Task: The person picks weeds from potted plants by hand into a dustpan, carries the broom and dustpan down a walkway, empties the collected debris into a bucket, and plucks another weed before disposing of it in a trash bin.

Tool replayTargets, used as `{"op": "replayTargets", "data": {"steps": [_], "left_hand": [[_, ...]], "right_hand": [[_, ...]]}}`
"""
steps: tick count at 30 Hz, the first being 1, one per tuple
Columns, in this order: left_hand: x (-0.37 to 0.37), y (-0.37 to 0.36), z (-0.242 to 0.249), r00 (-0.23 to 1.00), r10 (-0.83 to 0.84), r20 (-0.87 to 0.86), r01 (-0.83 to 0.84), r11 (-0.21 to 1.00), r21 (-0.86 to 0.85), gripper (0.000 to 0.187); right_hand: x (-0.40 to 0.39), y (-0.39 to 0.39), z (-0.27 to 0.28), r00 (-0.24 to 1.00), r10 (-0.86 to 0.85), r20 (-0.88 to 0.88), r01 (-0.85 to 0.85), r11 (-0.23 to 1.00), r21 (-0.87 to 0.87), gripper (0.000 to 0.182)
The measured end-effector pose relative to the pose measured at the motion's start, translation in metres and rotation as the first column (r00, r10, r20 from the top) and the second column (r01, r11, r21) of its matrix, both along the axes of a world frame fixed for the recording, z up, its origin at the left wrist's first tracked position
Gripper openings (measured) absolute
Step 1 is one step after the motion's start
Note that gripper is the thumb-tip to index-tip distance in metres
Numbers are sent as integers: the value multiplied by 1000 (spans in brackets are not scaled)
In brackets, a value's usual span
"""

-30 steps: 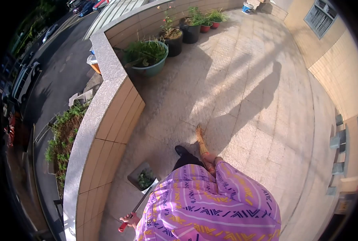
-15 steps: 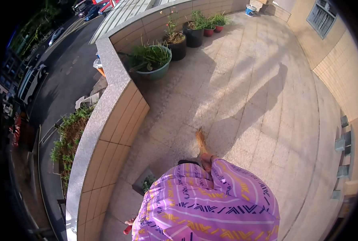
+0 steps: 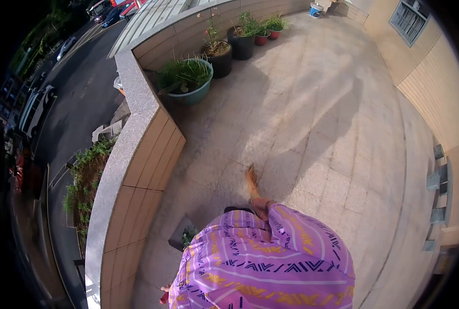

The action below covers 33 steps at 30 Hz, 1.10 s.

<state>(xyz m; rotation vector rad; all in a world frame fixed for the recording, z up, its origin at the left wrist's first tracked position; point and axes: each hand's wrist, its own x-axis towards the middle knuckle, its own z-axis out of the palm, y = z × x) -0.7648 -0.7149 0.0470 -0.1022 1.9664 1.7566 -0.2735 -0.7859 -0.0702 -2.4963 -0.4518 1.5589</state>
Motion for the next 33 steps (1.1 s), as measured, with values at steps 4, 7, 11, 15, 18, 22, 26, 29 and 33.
{"op": "replayTargets", "data": {"steps": [4, 7, 11, 15, 18, 22, 26, 29, 33], "left_hand": [[3, 0, 1, 1000, 2, 3, -3, 1000, 0, 52], [15, 3, 15, 1000, -9, -8, 9, 1000, 20, 52], [9, 0, 4, 999, -42, -18, 43, 999, 26, 53], [-7, -3, -22, 999, -2, 45, 1, 1000, 10, 52], [4, 2, -11, 1000, -5, 19, 5, 1000, -5, 51], [-4, -1, -17, 994, -7, 109, 5, 1000, 21, 50], [0, -1, -14, 987, -24, 159, 21, 1000, 17, 50], [-2, -2, -16, 985, 4, 170, -8, 1000, 22, 50], [-8, -11, -30, 990, -40, 135, 36, 999, 36, 50]], "right_hand": [[8, -9, -28, 999, -10, -30, 11, 999, 44, 39], [6, -7, -38, 997, -22, -69, 27, 997, 76, 39], [3, -5, 15, 999, -40, 7, 40, 999, 29, 52], [2, -6, 6, 999, -20, 33, 19, 999, 39, 56], [4, -11, -5, 1000, -19, 25, 17, 998, 61, 56], [4, -10, -24, 998, -66, -3, 66, 996, 57, 55], [3, -8, -1, 988, -123, -97, 130, 989, 69, 58], [-1, 6, 43, 1000, -9, -8, 9, 1000, 5, 58], [2, 2, 34, 1000, -11, -9, 11, 1000, -11, 62]]}}
